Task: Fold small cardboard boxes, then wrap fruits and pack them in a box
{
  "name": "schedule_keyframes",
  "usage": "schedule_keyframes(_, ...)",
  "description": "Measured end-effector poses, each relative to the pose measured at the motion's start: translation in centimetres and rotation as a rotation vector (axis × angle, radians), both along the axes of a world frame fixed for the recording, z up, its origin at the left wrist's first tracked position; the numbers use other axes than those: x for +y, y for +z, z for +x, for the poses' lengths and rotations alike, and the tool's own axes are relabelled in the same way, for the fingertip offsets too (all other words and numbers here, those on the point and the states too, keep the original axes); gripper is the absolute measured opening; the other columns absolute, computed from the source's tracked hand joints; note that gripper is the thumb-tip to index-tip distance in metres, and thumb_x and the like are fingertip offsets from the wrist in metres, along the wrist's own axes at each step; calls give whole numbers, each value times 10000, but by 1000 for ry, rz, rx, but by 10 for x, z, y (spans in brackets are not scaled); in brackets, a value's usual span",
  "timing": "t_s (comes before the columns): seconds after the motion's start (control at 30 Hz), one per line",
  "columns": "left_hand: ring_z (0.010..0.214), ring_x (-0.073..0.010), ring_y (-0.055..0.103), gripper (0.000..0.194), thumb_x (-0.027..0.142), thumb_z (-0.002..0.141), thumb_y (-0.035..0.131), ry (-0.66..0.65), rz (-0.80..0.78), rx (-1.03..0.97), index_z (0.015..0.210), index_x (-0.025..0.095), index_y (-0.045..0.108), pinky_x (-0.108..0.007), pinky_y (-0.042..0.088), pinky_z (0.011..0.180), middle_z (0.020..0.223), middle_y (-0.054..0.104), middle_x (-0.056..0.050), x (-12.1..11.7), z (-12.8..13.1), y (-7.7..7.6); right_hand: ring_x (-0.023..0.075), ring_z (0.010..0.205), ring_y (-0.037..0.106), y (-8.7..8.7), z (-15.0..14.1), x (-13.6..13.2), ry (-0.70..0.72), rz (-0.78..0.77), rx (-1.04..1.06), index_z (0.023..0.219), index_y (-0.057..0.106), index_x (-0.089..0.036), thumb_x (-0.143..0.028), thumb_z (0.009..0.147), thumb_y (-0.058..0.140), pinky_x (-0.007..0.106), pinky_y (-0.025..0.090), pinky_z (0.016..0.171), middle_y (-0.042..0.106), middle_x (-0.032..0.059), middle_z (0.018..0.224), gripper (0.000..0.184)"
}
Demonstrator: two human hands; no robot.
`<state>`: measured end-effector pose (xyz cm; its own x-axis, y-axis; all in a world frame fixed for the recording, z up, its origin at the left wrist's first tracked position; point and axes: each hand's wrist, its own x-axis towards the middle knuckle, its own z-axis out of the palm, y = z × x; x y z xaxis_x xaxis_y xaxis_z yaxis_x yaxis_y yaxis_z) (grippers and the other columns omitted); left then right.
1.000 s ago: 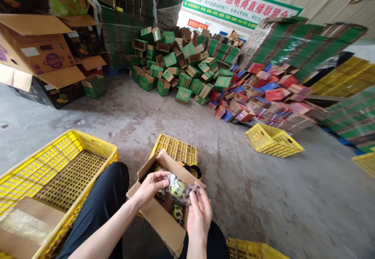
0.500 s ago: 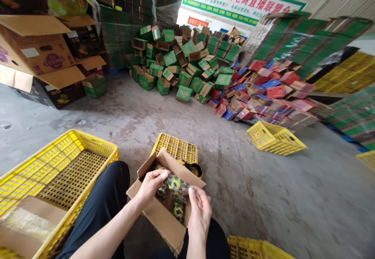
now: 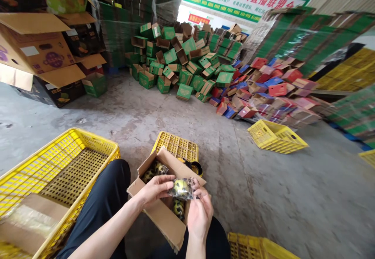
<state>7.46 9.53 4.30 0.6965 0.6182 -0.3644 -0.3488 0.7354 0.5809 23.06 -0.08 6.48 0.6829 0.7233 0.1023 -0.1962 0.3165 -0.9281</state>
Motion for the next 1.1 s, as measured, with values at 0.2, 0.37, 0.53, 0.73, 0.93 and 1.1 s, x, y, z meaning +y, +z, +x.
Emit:
schedule_keyframes(0.2,822,-189,734,770,244,612,1006,18,-56,-48,1308,169,684,-347,587,797,1066,732,-94,2,1,0,351,1350,573,6,-3,-1,36,-12,37,652,634,-215,-263,745,737,568,409,1151,752,75,1162,146)
schedule_keyframes(0.37,889,-204,727,844,230,616,998,128,-18,-53,1381,222,644,-341,594,784,1151,707,-86,2,2,5,352,1364,564,8,-4,3,-46,-67,68,948,734,-213,-300,775,733,562,458,1101,693,117,1358,193)
schedule_keyframes(0.53,965,-213,708,862,222,611,992,226,154,-44,1399,233,643,-313,560,833,1170,710,-82,3,4,8,324,1318,607,9,-3,3,8,-246,163,1367,595,-305,-508,851,695,489,569,956,624,112,1456,563)
schedule_keyframes(0.73,1020,-234,705,796,265,624,991,180,208,-30,1355,212,683,-331,529,923,1242,720,-109,4,5,8,321,1100,712,1,-2,2,9,-379,141,1086,723,-224,-542,673,891,363,608,770,759,117,1183,547)
schedule_keyframes(0.93,1090,-263,694,681,334,606,1006,75,203,-13,1214,168,748,-325,503,965,1196,747,-122,1,8,9,283,964,739,-6,0,-1,-17,-344,39,969,734,-187,-549,698,876,374,604,827,794,91,995,473)
schedule_keyframes(1.1,913,-226,720,551,438,634,980,106,165,49,1065,158,782,-306,525,837,1067,771,-109,-2,11,8,294,995,735,-10,-1,-2,-24,-350,4,999,721,-187,-562,723,852,392,584,880,795,101,1026,484)
